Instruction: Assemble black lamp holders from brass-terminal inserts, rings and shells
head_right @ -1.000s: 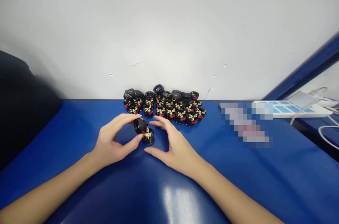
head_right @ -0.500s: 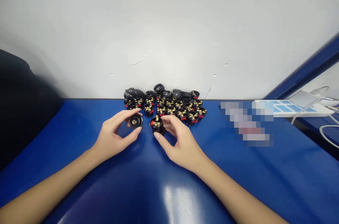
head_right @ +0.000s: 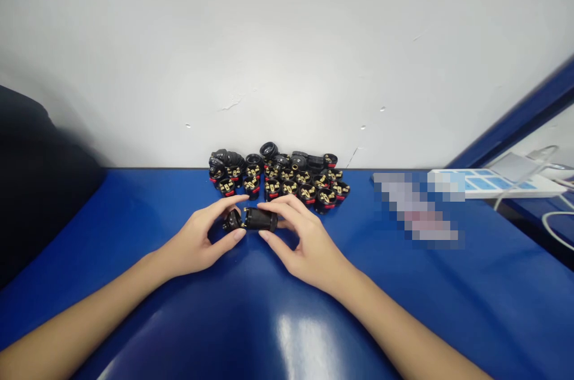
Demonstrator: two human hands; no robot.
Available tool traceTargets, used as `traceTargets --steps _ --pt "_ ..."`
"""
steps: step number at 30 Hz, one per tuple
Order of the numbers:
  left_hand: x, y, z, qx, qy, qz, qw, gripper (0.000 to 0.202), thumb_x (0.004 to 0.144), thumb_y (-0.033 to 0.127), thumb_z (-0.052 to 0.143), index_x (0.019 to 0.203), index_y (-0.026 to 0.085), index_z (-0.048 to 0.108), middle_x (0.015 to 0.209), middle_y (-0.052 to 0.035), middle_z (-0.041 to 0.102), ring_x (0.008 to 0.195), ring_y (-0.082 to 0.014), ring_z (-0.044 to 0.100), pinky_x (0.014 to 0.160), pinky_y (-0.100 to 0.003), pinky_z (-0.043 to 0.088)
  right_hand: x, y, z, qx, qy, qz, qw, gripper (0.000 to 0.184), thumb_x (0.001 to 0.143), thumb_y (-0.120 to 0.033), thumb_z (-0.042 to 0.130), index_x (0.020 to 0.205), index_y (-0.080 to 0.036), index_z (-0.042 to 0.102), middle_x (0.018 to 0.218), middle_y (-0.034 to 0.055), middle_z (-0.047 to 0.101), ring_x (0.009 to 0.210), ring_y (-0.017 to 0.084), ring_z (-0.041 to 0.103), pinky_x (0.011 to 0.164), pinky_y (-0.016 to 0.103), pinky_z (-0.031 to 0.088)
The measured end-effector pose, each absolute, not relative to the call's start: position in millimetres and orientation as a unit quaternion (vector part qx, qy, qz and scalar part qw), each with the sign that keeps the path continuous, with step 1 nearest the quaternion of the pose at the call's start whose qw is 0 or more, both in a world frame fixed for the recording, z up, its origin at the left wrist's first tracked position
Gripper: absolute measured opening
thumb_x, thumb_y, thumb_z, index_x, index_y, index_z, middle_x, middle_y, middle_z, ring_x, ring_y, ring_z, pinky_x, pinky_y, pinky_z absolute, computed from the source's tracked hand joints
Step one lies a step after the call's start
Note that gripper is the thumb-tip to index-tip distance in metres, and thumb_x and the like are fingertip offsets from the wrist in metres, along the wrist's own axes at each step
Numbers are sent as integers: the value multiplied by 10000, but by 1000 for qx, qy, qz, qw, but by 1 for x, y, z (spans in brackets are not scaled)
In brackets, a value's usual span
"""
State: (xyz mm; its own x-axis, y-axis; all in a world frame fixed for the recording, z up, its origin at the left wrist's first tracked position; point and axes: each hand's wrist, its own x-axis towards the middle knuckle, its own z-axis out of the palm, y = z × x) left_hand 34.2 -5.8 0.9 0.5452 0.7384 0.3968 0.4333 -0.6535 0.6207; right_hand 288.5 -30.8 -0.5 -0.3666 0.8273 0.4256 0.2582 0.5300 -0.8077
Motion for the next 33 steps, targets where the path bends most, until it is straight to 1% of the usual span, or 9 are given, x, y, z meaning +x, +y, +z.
traceTargets --steps 2,4,8,11,15,19,24,29,33 --pt "35 -6 3 840 351 328 251 422 1034 360 668 1400 172 576 1047 -50 731 897 -182 696 846 -318 581 289 -30 0 -357 -754 334 438 326 1019 -221 715 1334 -294 673 1262 79 656 1180 230 723 1015 392 690" --pt "35 -6 4 839 352 327 255 322 1040 362 659 1303 181 616 1056 -48 736 906 -181 698 849 -313 572 289 -30 0 -361 -743 347 444 312 1003 -219 742 1293 -294 658 1212 58 697 1134 215 744 992 375 696" --pt "32 -6 3 847 340 321 253 399 1092 360 584 1458 201 588 1315 -98 731 1164 -223 710 1035 -360 549 291 -28 -2 -361 -733 359 451 313 980 -204 769 1255 -291 647 1188 37 735 1129 205 758 1005 369 689" --pt "30 -6 1 855 324 307 263 489 1111 360 549 1575 211 510 1288 -101 740 1146 -224 711 1025 -367 558 291 -28 -2 -362 -743 353 439 299 975 -205 774 1245 -279 669 1195 40 728 1133 203 752 1027 374 682" --pt "30 -6 4 856 315 289 292 430 1112 369 544 1517 224 535 1273 -90 754 1104 -223 720 980 -362 558 292 -29 -1 -353 -754 349 431 289 977 -207 774 1244 -270 683 1217 51 719 1146 206 745 1036 378 680" --pt "32 -7 7 834 330 270 350 295 1112 385 549 1356 221 562 1085 -31 768 944 -178 729 855 -306 546 292 -30 0 -346 -756 352 429 291 970 -216 791 1240 -263 695 1231 65 726 1164 221 749 1031 389 687" --pt "32 -7 6 837 312 294 341 273 1092 335 591 1349 243 579 1193 -30 762 1050 -172 740 935 -297 562 292 -30 0 -350 -747 354 441 290 947 -228 821 1217 -264 721 1226 59 749 1157 224 767 1019 382 697" --pt "33 -6 -1 816 317 342 343 482 987 324 765 1413 232 558 1218 -55 787 1105 -206 775 985 -331 613 293 -29 -3 -375 -722 382 438 337 916 -288 862 1226 -247 736 1166 55 787 1046 219 819 994 383 711" --pt "34 -5 -3 800 303 370 362 401 954 270 805 1316 227 639 1224 -52 797 1126 -196 786 1013 -317 629 294 -28 -4 -390 -713 386 436 352 912 -314 864 1233 -234 742 1127 66 802 1029 234 827 978 402 718"
